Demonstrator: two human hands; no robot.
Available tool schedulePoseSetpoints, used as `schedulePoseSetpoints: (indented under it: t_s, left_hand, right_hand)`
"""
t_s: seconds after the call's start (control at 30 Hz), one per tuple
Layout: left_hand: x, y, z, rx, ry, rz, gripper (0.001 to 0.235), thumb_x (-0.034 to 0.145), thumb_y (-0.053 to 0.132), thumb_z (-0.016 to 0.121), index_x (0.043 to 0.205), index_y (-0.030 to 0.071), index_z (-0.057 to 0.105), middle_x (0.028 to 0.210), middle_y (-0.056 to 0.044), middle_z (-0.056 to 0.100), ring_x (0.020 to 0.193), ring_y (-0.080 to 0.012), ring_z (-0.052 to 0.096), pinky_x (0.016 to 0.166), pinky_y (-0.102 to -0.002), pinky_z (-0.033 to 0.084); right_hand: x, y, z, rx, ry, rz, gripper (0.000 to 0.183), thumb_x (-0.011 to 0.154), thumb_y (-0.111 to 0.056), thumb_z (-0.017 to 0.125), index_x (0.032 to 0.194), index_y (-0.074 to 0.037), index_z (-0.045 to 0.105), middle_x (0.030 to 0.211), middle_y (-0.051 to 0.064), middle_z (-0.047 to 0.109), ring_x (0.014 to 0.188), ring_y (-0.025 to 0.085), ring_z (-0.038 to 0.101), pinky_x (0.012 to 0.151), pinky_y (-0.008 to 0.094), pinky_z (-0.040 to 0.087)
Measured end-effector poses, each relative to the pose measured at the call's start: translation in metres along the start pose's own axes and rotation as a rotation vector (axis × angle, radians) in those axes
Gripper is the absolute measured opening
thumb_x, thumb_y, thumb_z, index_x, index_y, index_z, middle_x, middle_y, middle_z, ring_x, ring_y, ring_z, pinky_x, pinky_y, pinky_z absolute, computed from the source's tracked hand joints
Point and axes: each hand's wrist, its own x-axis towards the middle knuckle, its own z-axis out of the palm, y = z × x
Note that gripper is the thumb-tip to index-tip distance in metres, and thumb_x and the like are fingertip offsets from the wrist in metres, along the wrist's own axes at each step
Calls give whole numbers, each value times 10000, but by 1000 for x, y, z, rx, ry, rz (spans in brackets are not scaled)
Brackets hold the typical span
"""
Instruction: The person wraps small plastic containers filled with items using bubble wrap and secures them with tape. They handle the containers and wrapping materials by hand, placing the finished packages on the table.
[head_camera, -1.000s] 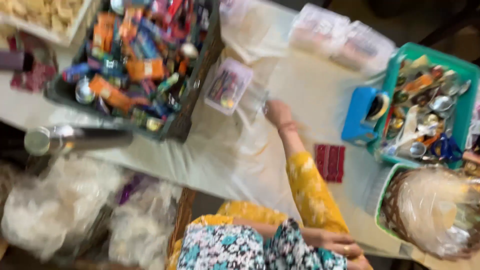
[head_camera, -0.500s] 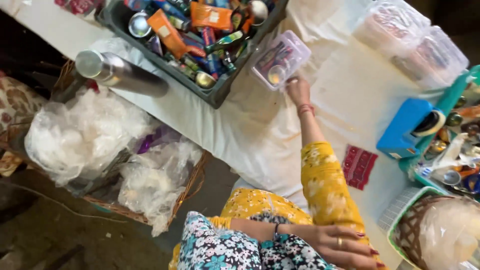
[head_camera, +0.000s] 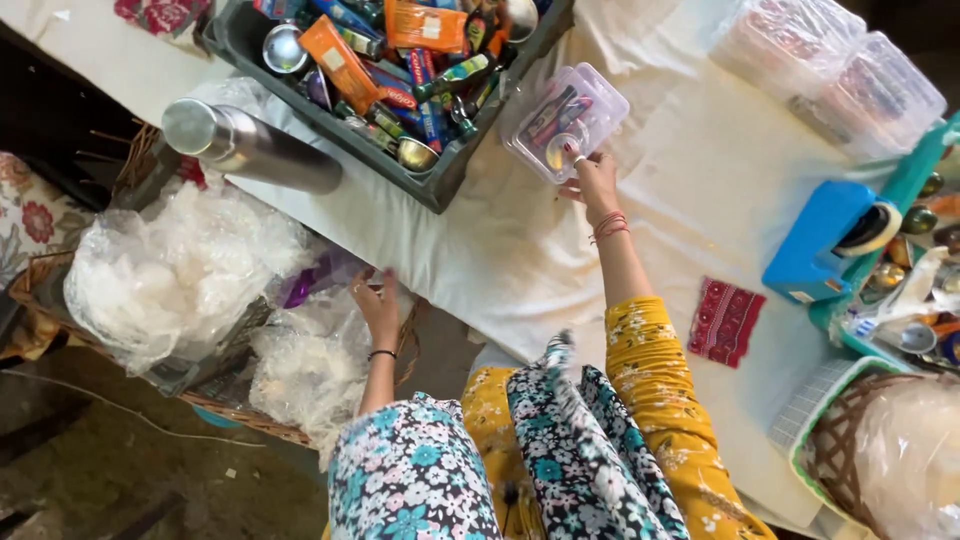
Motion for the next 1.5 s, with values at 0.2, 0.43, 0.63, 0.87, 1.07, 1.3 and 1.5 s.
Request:
schedulePoseSetpoints:
  t_s: [0.2,0.43,0.63,0.87,1.07,1.3,1.5]
  left_hand:
    - [7,-13,-30,844,-17,374,706,727,292,799,1329,-18,599,1387,-255,498,1215,-476,465,991,-586,354]
    - [35,-21,-72,1060,22,365,230,1013,273,659,1118,70,690,1240,-200,653,1156,-397,606,991,-526,473]
    - [-12,104,-25,-33,278,271,257,1138,233,609,1094,-17,571,993,-149,561,873,-245,514,823,-384,442]
    - [-114,169,69,324,-512,1018,265,988,174,652,1236,83,623,1320,-108,628,1286,-277,585,1122,-441,447]
    - [-103,63,30,566,-344,865,622,946,399,632,1456,98,441,1474,-154,488,1395,-283,449,1176,-537,298]
    - [-62,47,3,742,-238,973,652,945,505,761,1404,124,497,1495,-139,483,1495,-337,381,1262,-639,198]
    - [-79,32,29,703,-300,1127,499,887,420,740,1281,158,580,1410,-139,495,1439,-342,380,1200,-632,223]
  right_hand:
    - [-58,-52,-6,-153,-234,26,715,930,-345,680,1505,-94,336,1243,55,664,892,159,690,764,352,568]
    - [-108,23,-43,-419,-235,-469,592,942,-208,717,1461,-18,506,1203,88,661,988,139,684,846,277,546]
    - [-203,33,-19,-131,-609,-315,490,1038,-281,638,1449,-32,546,1270,79,683,1152,133,666,1007,272,546]
    - [-200,80,10,606,-770,3,449,1028,-303,663,1367,-76,476,1171,69,642,1082,225,646,895,404,565]
    - [-182,118,-15,456,-558,-68,375,1090,-217,617,1371,27,570,1245,142,678,1144,274,628,967,438,527]
    - [-231,55,24,272,-699,-116,709,884,-284,589,1533,-177,323,1454,93,493,1251,196,572,947,439,578]
    - [-186,149,64,48,-523,-297,473,940,-16,591,1406,45,642,1287,215,728,1176,228,689,1015,316,566]
